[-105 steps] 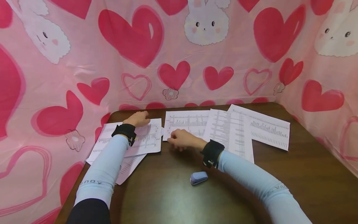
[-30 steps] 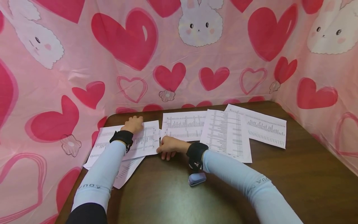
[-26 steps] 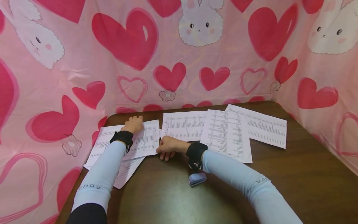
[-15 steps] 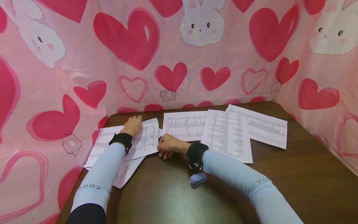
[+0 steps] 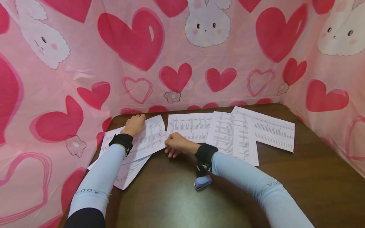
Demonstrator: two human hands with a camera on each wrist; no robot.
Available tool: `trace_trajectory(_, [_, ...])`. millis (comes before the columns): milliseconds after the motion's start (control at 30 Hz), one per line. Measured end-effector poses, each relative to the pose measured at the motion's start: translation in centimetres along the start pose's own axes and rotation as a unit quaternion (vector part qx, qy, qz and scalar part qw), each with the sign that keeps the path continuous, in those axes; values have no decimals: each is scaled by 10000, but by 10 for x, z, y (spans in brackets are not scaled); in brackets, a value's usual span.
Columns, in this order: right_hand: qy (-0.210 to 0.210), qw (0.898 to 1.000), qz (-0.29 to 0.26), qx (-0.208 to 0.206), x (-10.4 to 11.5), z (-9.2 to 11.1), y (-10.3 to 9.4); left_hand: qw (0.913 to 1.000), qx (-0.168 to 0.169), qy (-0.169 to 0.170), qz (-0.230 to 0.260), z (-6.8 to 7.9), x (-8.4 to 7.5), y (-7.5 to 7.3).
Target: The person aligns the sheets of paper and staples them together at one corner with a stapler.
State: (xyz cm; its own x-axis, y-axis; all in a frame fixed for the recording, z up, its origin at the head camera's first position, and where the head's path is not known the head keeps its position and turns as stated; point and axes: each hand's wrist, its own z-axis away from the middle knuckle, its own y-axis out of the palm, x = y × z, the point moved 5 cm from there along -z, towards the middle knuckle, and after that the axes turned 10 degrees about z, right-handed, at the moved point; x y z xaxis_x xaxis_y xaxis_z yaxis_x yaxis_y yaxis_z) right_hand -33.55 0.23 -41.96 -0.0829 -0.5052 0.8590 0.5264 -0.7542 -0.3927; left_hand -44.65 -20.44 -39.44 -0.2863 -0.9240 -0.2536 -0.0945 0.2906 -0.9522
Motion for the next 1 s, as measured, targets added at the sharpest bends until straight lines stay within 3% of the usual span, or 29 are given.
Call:
trace_trajectory(233, [-11, 9999, -148, -86, -4, 6, -9, 9993, -159, 283, 201, 3, -6, -12])
trace_trajectory(433, [-89, 9996, -255, -130, -6, 11, -20, 9930, -481, 1015, 375, 6, -19, -29])
trace_trajectory(567, [-149, 9994, -230, -226, -7, 13, -27, 9888, -610, 1283, 467, 5, -24, -39])
trace_trajectory(833, [-205, 9984, -310, -437, -3, 22, -46, 9837, -702, 1457, 785, 8, -33, -60])
trace_trajectory(1000, [-191, 9972, -351, -635, 1, 27, -57, 9768, -928, 1680, 950, 9, -41, -72])
